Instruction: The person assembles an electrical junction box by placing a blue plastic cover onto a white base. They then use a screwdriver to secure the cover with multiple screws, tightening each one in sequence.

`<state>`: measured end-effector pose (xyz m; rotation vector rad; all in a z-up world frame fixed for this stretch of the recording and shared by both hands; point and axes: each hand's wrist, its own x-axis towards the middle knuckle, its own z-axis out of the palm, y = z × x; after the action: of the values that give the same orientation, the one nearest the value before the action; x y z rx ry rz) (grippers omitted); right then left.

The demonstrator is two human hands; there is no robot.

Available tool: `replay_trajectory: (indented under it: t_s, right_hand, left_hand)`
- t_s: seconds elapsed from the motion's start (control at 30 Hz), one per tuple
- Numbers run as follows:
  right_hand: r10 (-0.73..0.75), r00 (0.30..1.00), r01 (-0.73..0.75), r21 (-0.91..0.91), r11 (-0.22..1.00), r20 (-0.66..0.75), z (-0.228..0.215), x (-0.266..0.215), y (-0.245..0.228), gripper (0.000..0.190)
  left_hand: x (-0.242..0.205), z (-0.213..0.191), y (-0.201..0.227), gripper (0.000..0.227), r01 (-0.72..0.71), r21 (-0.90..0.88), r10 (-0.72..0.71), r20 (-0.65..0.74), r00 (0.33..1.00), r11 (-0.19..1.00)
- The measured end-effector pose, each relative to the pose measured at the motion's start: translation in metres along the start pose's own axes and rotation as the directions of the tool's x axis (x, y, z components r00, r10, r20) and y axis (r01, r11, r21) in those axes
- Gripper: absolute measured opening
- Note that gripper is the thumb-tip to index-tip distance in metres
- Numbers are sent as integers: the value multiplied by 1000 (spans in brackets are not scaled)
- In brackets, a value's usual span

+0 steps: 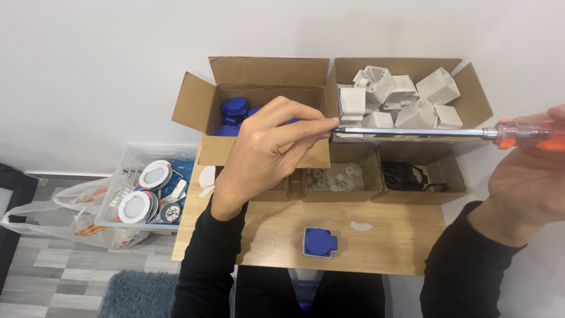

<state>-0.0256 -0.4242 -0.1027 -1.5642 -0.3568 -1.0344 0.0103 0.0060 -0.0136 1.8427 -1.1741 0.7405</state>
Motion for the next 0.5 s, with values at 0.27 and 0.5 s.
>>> replay_trajectory:
  t_s: [0.27,0.5]
  right_hand:
    - [-62,983,58,28,998,175,-29,-10,21,67]
    - [23,931,12,-94,995,364,-62,12,20,56]
  left_hand:
    - [-1,-2,3,23,9,52,-8,-3,1000,999]
    - [-6,6,3,20,37,-10,-34,222,974,999]
